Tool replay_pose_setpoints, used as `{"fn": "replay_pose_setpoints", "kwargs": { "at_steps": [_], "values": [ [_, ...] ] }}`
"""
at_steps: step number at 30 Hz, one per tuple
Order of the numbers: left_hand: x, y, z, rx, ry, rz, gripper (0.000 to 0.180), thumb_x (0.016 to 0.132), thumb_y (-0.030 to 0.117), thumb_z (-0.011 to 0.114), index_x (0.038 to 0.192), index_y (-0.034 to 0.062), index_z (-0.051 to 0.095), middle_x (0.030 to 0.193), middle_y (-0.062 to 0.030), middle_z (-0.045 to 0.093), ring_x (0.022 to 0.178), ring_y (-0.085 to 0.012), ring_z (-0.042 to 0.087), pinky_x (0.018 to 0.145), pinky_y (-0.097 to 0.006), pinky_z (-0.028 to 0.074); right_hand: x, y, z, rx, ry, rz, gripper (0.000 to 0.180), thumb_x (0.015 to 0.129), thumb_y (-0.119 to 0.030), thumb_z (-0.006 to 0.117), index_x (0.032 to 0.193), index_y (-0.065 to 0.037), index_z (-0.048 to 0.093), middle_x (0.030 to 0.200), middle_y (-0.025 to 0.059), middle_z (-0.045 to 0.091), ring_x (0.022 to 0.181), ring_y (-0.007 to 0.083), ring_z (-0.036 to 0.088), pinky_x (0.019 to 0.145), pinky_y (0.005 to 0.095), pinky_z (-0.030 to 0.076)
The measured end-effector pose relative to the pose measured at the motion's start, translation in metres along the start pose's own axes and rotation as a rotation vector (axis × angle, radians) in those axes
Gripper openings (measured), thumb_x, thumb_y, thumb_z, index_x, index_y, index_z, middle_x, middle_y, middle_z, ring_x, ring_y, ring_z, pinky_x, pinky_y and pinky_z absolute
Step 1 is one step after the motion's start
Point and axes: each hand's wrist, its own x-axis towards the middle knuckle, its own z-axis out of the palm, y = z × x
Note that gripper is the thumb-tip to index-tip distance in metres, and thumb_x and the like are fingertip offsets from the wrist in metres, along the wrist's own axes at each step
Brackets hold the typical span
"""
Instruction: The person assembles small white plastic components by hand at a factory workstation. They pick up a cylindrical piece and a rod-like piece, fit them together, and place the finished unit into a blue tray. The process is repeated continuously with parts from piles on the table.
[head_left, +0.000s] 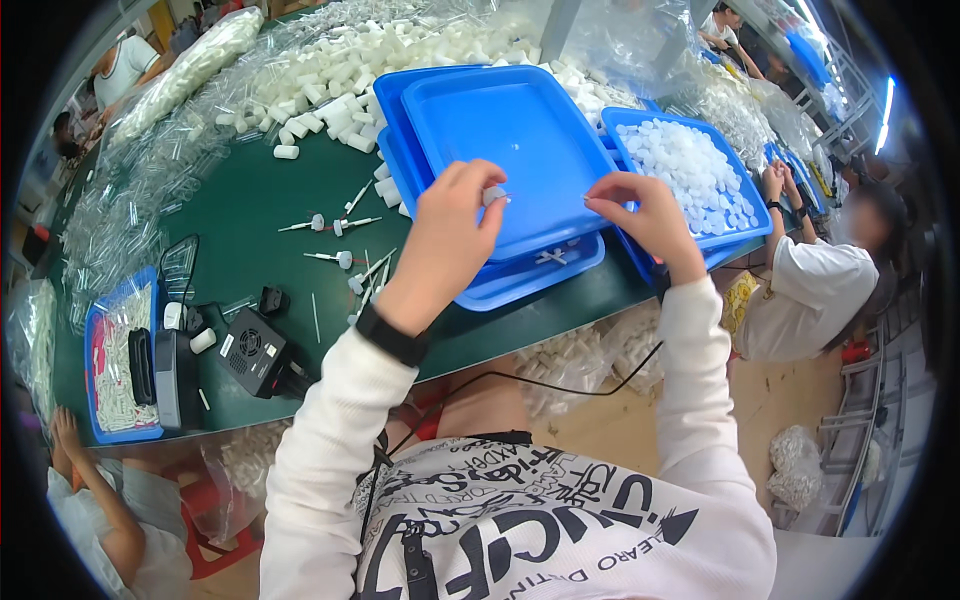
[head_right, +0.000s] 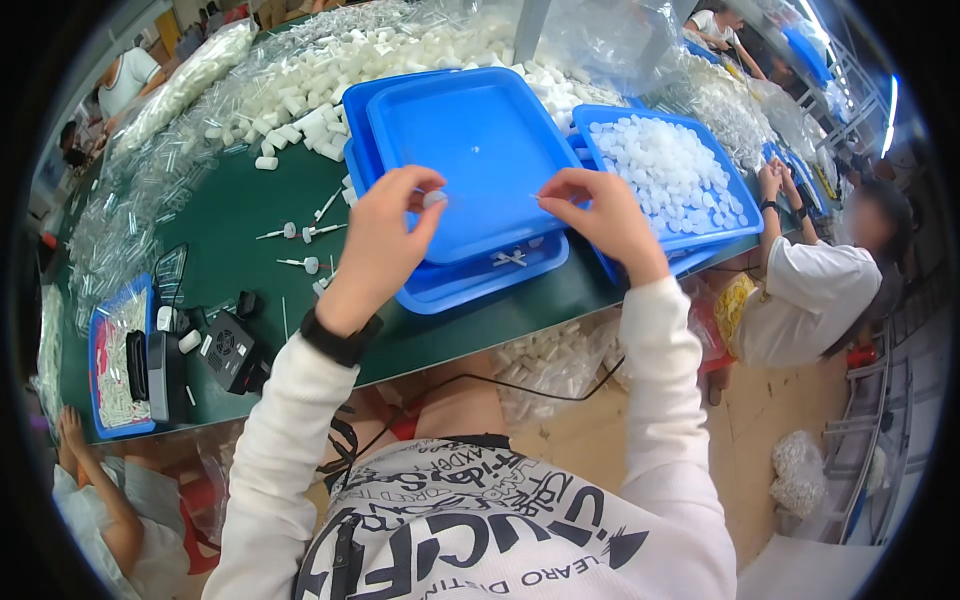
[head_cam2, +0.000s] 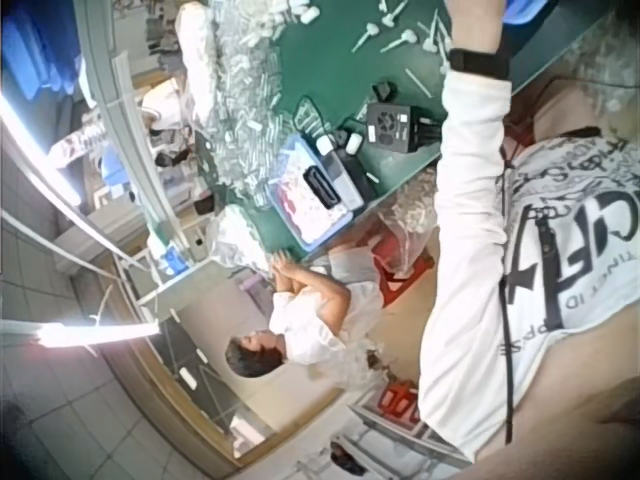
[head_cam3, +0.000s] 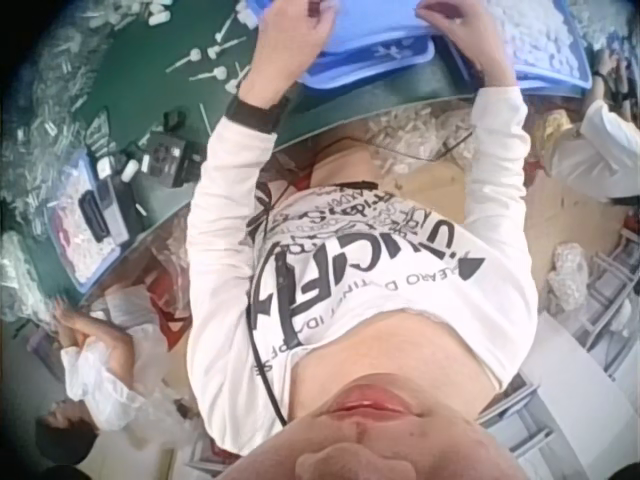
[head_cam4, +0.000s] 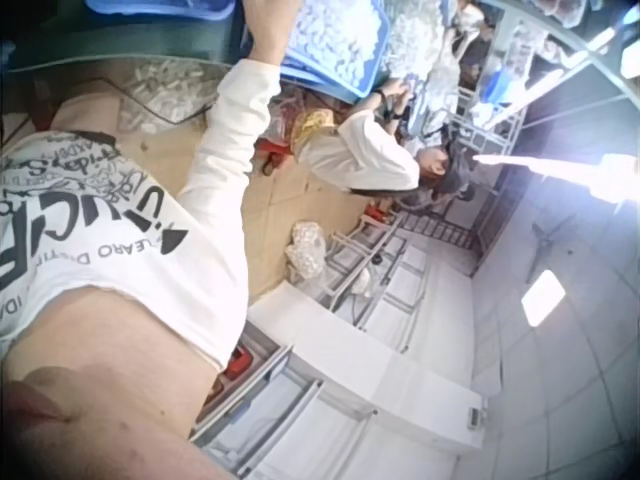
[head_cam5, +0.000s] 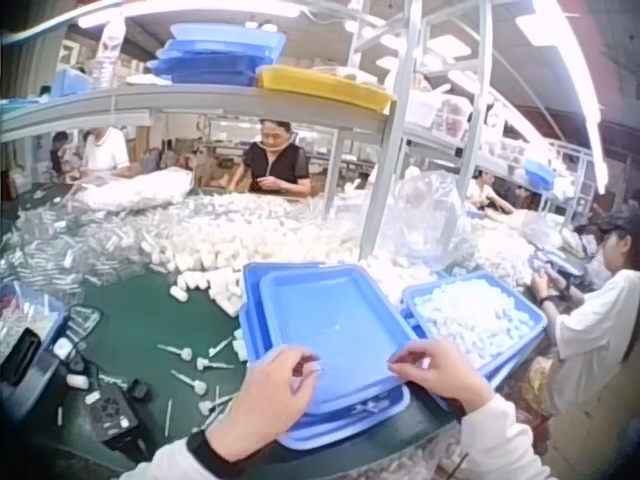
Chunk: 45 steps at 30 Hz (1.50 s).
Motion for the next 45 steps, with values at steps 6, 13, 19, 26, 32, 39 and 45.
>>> {"fn": "replay_pose_setpoints", "kwargs": {
  "at_steps": [6, 13, 19, 26, 32, 39, 45],
  "values": [
    [-0.045, 0.05, -0.067, -0.83, 0.064, -0.459, 0.016, 0.082, -0.001, 0.062, 0.096, -0.0012, 0.055, 0.097, -0.0076, 0.059, 0.086, -0.0112, 0.058, 0.076, -0.024, 0.048, -0.047, -0.085, 0.046, 0.44, 0.138, 0.004, 0.011, 0.081, -0.002, 0.063, 0.091, 0.0, 0.066, 0.075, 0.0052, 0.064, 0.065, 0.0083, 0.059, 0.061, 0.0219, 0.046],
    [-0.077, 0.061, -0.089, -1.197, 0.035, -0.621, 0.016, 0.084, -0.002, 0.059, 0.098, -0.0013, 0.053, 0.102, -0.0118, 0.057, 0.085, -0.0167, 0.059, 0.078, -0.028, 0.048, -0.052, -0.123, 0.084, 0.464, 0.275, -0.191, 0.017, 0.075, 0.003, 0.066, 0.089, -0.004, 0.07, 0.069, 0.0042, 0.057, 0.057, 0.0103, 0.054, 0.052, 0.0222, 0.042],
    [-0.089, 0.062, -0.096, -1.191, 0.027, -0.613, 0.018, 0.087, 0.002, 0.058, 0.104, -0.0028, 0.054, 0.105, -0.0141, 0.058, 0.09, -0.0197, 0.062, 0.082, -0.031, 0.05, -0.054, -0.128, 0.08, 0.418, 0.222, -0.242, 0.019, 0.071, 0.004, 0.069, 0.088, -0.005, 0.071, 0.068, 0.0029, 0.056, 0.054, 0.0087, 0.049, 0.049, 0.0214, 0.038],
    [-0.09, 0.062, -0.093, -1.249, 0.023, -0.678, 0.017, 0.088, 0.004, 0.055, 0.104, -0.0009, 0.051, 0.104, -0.0121, 0.054, 0.087, -0.0181, 0.06, 0.081, -0.029, 0.051, -0.059, -0.125, 0.082, 0.441, 0.254, -0.205, 0.022, 0.07, 0.004, 0.07, 0.089, -0.006, 0.072, 0.069, 0.0021, 0.056, 0.055, 0.0083, 0.049, 0.048, 0.0211, 0.037],
    [-0.095, 0.053, -0.088, -1.152, 0.035, -0.601, 0.021, 0.084, -0.004, 0.059, 0.105, -0.0041, 0.055, 0.104, -0.0146, 0.06, 0.092, -0.0208, 0.063, 0.084, -0.031, 0.052, -0.057, -0.133, 0.084, 0.257, 0.238, -0.264, 0.018, 0.071, 0.004, 0.07, 0.086, -0.007, 0.072, 0.065, 0.0033, 0.055, 0.052, 0.0102, 0.048, 0.047, 0.0235, 0.037],
    [-0.099, 0.045, -0.081, -0.818, 0.042, -0.525, 0.025, 0.078, -0.013, 0.061, 0.101, -0.0065, 0.062, 0.105, -0.0155, 0.062, 0.094, -0.0199, 0.063, 0.083, -0.029, 0.053, -0.058, -0.131, 0.074, 0.305, -0.025, -0.051, 0.036, 0.083, 0.002, 0.058, 0.118, -0.005, 0.054, 0.055, 0.0057, 0.047, 0.05, 0.0155, 0.042, 0.05, 0.0249, 0.036],
    [-0.102, 0.051, -0.081, -0.881, -0.05, -0.617, 0.028, 0.077, -0.012, 0.063, 0.104, -0.0072, 0.063, 0.105, -0.0142, 0.062, 0.09, -0.0179, 0.063, 0.083, -0.028, 0.053, -0.058, -0.126, 0.069, 0.507, -0.199, -0.051, 0.041, 0.088, 0.0, 0.047, 0.129, -0.003, 0.042, 0.054, 0.0033, 0.044, 0.052, 0.0123, 0.039, 0.054, 0.0245, 0.034]
  ]
}}
